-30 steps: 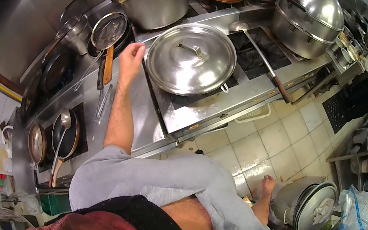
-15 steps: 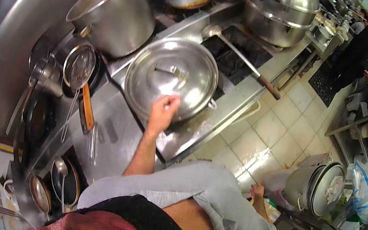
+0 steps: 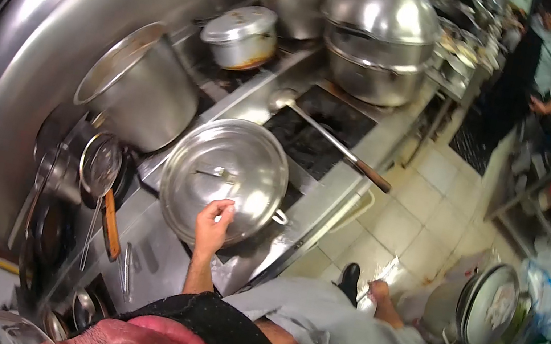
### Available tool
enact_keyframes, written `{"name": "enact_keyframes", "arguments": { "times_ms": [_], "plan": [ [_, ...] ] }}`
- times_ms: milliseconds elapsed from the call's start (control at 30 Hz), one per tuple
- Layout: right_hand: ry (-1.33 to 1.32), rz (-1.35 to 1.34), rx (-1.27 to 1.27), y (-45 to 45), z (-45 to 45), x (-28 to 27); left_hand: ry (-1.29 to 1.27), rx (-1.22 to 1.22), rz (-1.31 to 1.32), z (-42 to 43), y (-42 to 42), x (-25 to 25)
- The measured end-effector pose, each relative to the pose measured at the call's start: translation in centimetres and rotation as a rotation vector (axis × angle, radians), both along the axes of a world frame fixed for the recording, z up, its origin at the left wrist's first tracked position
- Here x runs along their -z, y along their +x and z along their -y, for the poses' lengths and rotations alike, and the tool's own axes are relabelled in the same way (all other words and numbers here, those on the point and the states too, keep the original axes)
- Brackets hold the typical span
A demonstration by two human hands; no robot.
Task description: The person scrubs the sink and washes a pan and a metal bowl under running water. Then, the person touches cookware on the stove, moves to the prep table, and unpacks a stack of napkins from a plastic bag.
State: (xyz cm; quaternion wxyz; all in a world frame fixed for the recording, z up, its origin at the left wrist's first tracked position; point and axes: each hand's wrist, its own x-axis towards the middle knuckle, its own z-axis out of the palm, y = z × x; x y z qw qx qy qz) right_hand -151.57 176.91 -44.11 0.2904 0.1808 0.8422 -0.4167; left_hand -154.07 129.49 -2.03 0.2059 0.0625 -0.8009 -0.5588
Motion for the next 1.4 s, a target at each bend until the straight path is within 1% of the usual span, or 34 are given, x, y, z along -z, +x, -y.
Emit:
{"name": "enact_keyframes", "arguments": {
  "times_ms": [33,67,100,133,167,200,233,267,300,367,467,500,567,633,700,733,767,800,867,900,933,1067,1133,1167,1267,1300,1367,1400],
  "plan": [
    [0.366,-0.345,-0.745,-1.4,-1.0,-1.0,-0.037,-0.013,0.038,-0.5,-0.4,0.2],
    [0.402,-0.306,-0.832,-3.1,-1.9,1.6,-0.014,-0.038,0.044,-1.7,-0.9,-0.1],
    [0.442,-0.484,-1.01,-4.9,-2.5,1.7,-0.019,-0.053,0.015,-2.4,-1.4,0.2],
    [0.516,-0.358,-1.041,-7.2,-2.2,-0.9,-0.018,-0.071,-0.031,-3.4,-2.5,0.5],
    [0.265,-0.142,-0.629,-9.5,-3.0,2.3,-0.031,-0.012,-0.01,-4.8,-3.3,0.4],
    [0.339,-0.137,-0.78,-12.0,-3.4,0.0,0.02,-0.017,-0.006,-6.1,-3.8,0.1],
    [0.233,0.011,-0.43,-13.8,-3.4,-3.6,0.076,-0.031,-0.01,-7.4,-4.7,-0.2],
    [0.215,-0.042,-0.383,-16.1,-4.1,-3.3,0.068,-0.006,-0.004,-8.8,-5.4,-0.4],
    [0.198,-0.043,-0.342,-17.9,-4.5,-6.3,0.03,0.006,0.033,-10.1,-6.2,-0.5],
    [0.108,-0.164,-0.177,-20.4,-5.6,-8.5,-0.049,0.027,0.081,-11.9,-7.7,-0.2],
    [0.112,-0.193,-0.108,-23.0,-7.2,-10.4,-0.104,0.075,0.093,-14.5,-9.1,-0.8],
    [0.105,-0.153,-0.1,-23.4,-7.8,-10.3,-0.122,0.083,0.114,-15.0,-9.5,-0.8],
    [0.098,-0.157,-0.085,-23.6,-8.5,-10.1,-0.14,0.097,0.145,-15.6,-10.1,-0.9],
    [0.086,-0.157,-0.073,-22.8,-9.0,-7.8,-0.162,0.105,0.18,-15.9,-10.3,-0.9],
    [0.173,0.014,-0.31,-21.9,-9.8,-3.6,-0.267,0.097,0.187,-16.1,-11.0,-0.8],
    [0.163,0.019,-0.328,-20.9,-9.7,-3.8,-0.264,0.096,0.179,-16.3,-11.4,-0.8],
    [0.127,0.004,-0.222,-19.1,-9.7,-4.1,-0.261,0.1,0.192,-16.5,-11.7,-0.9],
    [0.118,-0.093,-0.512,-18.9,-11.0,5.4,-0.258,0.103,0.205,-16.7,-11.9,-1.0],
    [0.151,-0.018,-0.468,-16.5,-10.1,-1.0,-0.275,0.109,0.213,-16.9,-12.4,-1.0],
    [0.135,0.088,-0.338,-15.7,-9.8,-3.5,-0.28,0.125,0.211,-17.0,-12.7,-0.8],
    [0.116,0.193,-0.204,-15.7,-10.0,-4.4,-0.286,0.143,0.21,-17.1,-13.1,-0.7],
    [0.121,0.216,-0.126,-17.1,-11.6,-4.6,-0.311,0.167,0.21,-18.1,-13.9,-0.9],
    [0.122,0.132,-0.191,-18.9,-13.2,-3.9,-0.313,0.183,0.203,-18.3,-14.2,-0.9],
    [0.023,0.007,-0.192,-19.7,-14.5,0.6,-0.318,0.191,0.193,-18.4,-14.5,-0.9],
    [0.091,-0.078,-0.161,-20.8,-15.7,-1.2,-0.275,0.218,0.195,-18.6,-15.4,-0.2],
    [0.112,-0.11,-0.157,-21.2,-15.6,-2.2,-0.272,0.249,0.152,-18.2,-15.9,0.9],
    [0.145,-0.152,-0.151,-21.8,-15.7,-4.2,-0.258,0.275,0.128,-19.2,-16.3,0.6],
    [0.24,-0.135,-0.218,-21.2,-15.6,-5.3,-0.262,0.298,0.134,-19.5,-16.2,0.5]
  ]
}}
